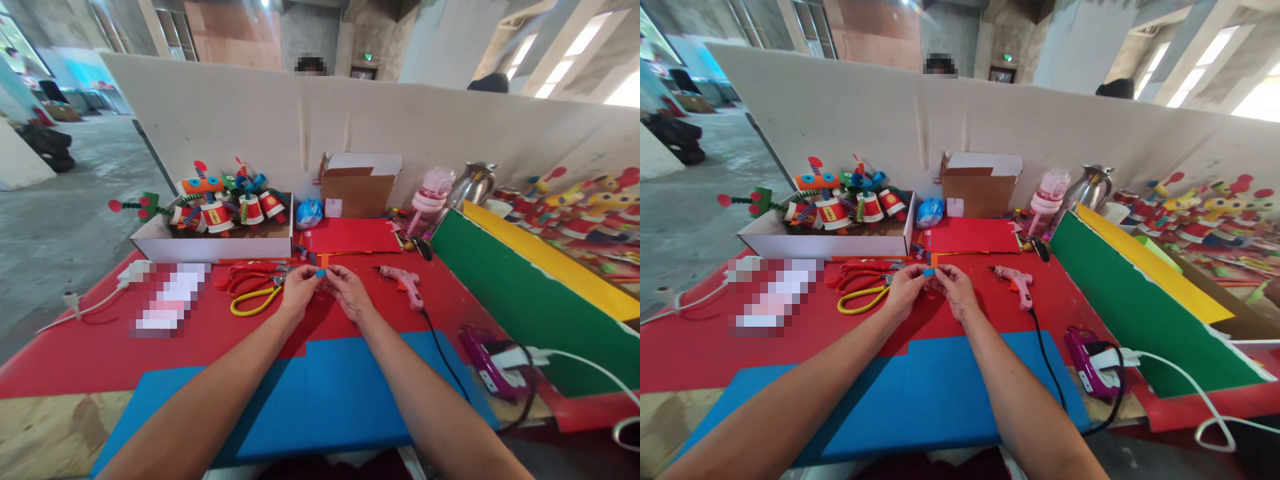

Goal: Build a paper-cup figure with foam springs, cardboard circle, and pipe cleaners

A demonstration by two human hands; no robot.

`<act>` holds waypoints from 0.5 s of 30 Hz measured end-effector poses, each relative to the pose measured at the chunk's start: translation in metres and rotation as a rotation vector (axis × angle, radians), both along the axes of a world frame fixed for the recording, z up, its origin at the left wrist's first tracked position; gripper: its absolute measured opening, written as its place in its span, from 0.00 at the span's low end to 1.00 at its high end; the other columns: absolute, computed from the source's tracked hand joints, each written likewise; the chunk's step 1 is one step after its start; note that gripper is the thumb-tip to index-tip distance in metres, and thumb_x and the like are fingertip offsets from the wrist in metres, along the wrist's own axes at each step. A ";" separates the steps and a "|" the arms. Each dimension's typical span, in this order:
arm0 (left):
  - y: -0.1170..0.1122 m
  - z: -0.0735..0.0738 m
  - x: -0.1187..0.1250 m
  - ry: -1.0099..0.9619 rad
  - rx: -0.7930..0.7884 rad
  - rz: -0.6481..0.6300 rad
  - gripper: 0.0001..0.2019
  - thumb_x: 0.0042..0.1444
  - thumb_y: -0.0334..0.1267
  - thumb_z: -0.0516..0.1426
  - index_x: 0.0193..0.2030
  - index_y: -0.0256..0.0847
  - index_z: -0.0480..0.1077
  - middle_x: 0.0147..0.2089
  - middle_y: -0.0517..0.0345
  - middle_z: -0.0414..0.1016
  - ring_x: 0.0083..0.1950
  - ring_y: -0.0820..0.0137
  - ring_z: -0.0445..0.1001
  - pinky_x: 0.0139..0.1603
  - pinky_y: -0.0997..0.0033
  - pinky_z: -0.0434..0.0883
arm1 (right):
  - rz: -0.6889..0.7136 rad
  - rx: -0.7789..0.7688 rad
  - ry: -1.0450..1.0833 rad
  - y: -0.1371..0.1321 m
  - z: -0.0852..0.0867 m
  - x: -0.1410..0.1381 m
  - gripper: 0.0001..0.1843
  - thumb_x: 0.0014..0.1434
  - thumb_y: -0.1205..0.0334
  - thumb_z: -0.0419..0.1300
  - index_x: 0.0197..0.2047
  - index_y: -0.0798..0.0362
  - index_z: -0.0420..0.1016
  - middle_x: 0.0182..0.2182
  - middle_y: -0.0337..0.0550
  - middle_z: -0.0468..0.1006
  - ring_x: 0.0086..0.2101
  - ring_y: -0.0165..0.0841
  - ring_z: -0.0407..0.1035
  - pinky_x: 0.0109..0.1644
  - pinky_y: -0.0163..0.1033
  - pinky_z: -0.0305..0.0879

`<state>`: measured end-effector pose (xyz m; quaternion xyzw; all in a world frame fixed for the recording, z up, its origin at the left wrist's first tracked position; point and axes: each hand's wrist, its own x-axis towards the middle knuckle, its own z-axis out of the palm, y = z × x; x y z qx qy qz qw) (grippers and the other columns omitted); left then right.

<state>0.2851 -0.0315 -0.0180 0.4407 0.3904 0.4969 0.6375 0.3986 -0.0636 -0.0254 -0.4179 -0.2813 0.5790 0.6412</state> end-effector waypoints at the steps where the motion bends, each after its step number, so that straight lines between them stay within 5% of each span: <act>1: 0.000 0.000 0.000 -0.001 -0.001 -0.001 0.14 0.32 0.42 0.68 0.25 0.37 0.72 0.19 0.64 0.70 0.19 0.78 0.64 0.21 0.77 0.63 | -0.009 0.000 -0.003 0.000 0.000 0.000 0.18 0.37 0.59 0.75 0.31 0.53 0.76 0.27 0.35 0.79 0.26 0.27 0.72 0.39 0.36 0.71; 15: -0.001 0.002 -0.003 -0.033 -0.006 -0.125 0.09 0.35 0.35 0.64 0.28 0.35 0.76 0.22 0.61 0.72 0.22 0.77 0.65 0.24 0.77 0.62 | -0.221 0.066 -0.282 0.004 -0.001 -0.002 0.13 0.41 0.55 0.70 0.29 0.50 0.75 0.25 0.35 0.77 0.27 0.30 0.69 0.36 0.37 0.66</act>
